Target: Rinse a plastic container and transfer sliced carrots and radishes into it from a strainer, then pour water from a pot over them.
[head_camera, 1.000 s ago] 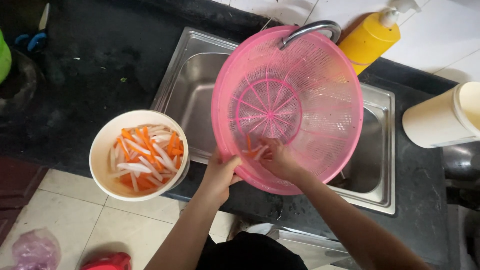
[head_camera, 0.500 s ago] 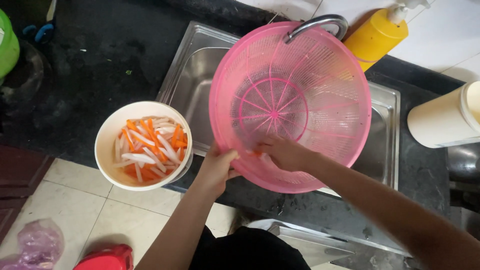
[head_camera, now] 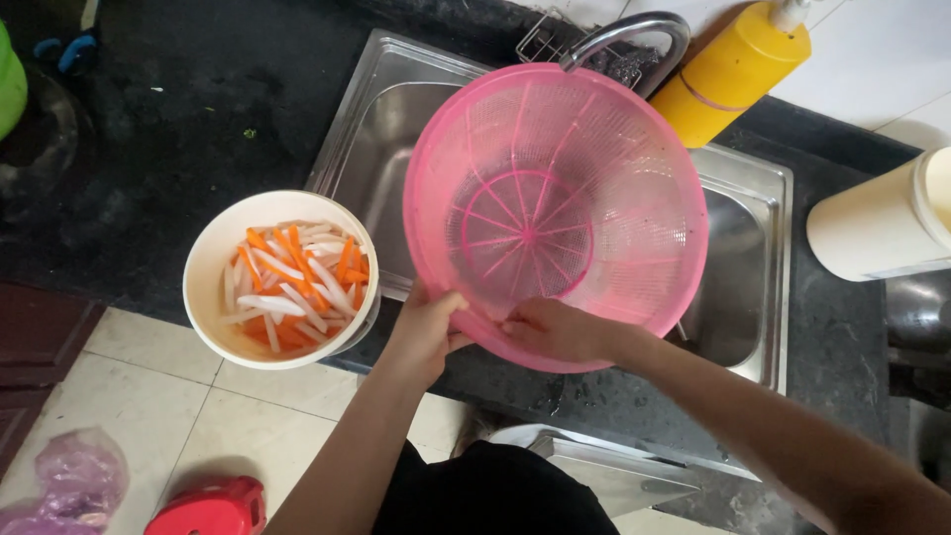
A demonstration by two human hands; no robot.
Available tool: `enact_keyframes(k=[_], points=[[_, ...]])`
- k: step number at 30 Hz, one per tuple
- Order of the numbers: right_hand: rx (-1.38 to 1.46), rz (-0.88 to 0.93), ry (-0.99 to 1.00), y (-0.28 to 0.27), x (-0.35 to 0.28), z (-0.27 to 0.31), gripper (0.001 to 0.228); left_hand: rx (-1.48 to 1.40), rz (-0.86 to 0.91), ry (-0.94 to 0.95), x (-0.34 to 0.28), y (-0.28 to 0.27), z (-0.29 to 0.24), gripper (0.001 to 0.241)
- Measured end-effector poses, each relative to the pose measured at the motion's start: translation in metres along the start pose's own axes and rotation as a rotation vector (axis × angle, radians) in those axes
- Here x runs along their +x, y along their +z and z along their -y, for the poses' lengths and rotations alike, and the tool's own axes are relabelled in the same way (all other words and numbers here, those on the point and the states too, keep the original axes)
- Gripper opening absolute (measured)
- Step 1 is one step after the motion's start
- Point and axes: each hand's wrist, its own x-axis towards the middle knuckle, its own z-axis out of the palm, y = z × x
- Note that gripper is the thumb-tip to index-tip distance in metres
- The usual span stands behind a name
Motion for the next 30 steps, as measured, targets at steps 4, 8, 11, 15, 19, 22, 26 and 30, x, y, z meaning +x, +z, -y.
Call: enact_keyframes(k=[4, 8, 11, 15, 19, 22, 26, 30], points=[[0.032, 0.039, 0.139, -0.005, -0.016, 0.004, 0.065, -0.020, 0.008, -0.062, 0.006, -0.003, -0.001, 0.073], [-0.174, 0.089, 0.064, -0.017, -0.037, 0.034, 0.062, -0.073, 0.056, -0.123, 0.010, -0.005, 0.001, 0.072], [-0.298, 0.043, 0.006, -0.011, -0.037, 0.022, 0.062, -0.092, 0.077, -0.140, 0.014, -0.004, 0.003, 0.073], [-0.477, -0.238, -0.206, 0.009, -0.031, -0.005, 0.046, -0.081, 0.065, -0.141, 0.014, -0.001, 0.000, 0.071], [-0.653, -0.408, -0.300, 0.027, -0.021, -0.037, 0.045, -0.070, 0.056, -0.135, 0.018, -0.002, 0.004, 0.072], [-0.411, -0.529, -0.266, 0.026, -0.020, -0.030, 0.023, -0.049, 0.050, -0.111, 0.015, -0.003, 0.000, 0.069], [0.009, -0.565, 0.114, 0.009, 0.002, -0.022, 0.039, -0.010, 0.028, -0.097, 0.019, -0.009, 0.003, 0.071], [0.172, -0.616, 0.211, -0.037, 0.011, -0.010, 0.063, 0.022, 0.006, -0.060, 0.014, -0.015, 0.007, 0.071]])
